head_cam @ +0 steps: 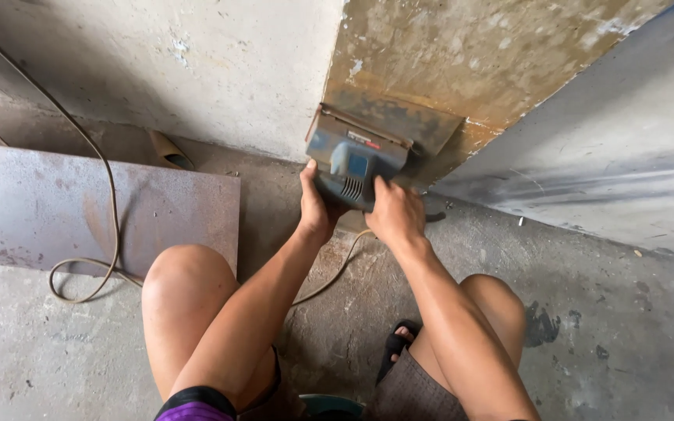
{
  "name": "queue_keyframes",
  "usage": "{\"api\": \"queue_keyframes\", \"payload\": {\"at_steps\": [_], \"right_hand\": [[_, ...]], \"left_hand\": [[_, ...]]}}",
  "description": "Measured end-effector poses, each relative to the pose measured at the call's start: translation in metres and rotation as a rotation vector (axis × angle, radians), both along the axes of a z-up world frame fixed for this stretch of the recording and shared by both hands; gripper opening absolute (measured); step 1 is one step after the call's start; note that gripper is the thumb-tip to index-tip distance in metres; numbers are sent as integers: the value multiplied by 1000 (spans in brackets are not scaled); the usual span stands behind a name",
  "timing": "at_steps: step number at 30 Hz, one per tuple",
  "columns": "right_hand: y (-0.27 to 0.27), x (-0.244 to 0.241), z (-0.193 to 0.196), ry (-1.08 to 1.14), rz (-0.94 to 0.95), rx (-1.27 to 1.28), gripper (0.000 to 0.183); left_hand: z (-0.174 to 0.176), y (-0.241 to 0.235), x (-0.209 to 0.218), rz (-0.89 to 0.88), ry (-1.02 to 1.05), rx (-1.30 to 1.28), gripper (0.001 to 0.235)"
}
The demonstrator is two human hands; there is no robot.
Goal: Using an electric sheet sander to smooth the surface and edges of a metal plate.
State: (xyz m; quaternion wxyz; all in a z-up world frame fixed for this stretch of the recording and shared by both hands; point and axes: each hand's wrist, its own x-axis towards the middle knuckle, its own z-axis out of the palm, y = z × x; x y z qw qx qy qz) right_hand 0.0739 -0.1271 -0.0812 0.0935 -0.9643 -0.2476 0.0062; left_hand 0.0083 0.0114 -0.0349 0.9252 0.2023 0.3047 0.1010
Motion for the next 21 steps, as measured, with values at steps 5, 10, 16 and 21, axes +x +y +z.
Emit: {"api": "queue_keyframes", "payload": {"at_steps": [5, 10, 16, 21], "right_hand": [[-4, -7, 20, 135, -22, 57, 50], [-27, -30, 65, 171, -48, 144, 39], [-75, -81, 116, 472, -277, 705, 25], [-132, -118, 149, 452, -370, 1227, 27]], "left_hand": [[5, 2, -4, -42, -43, 67, 101], [24, -3, -33, -182, -146, 209, 103], [55, 7, -77, -627, -288, 460, 88], [67, 29, -47, -500, -94, 1332, 40]]}}
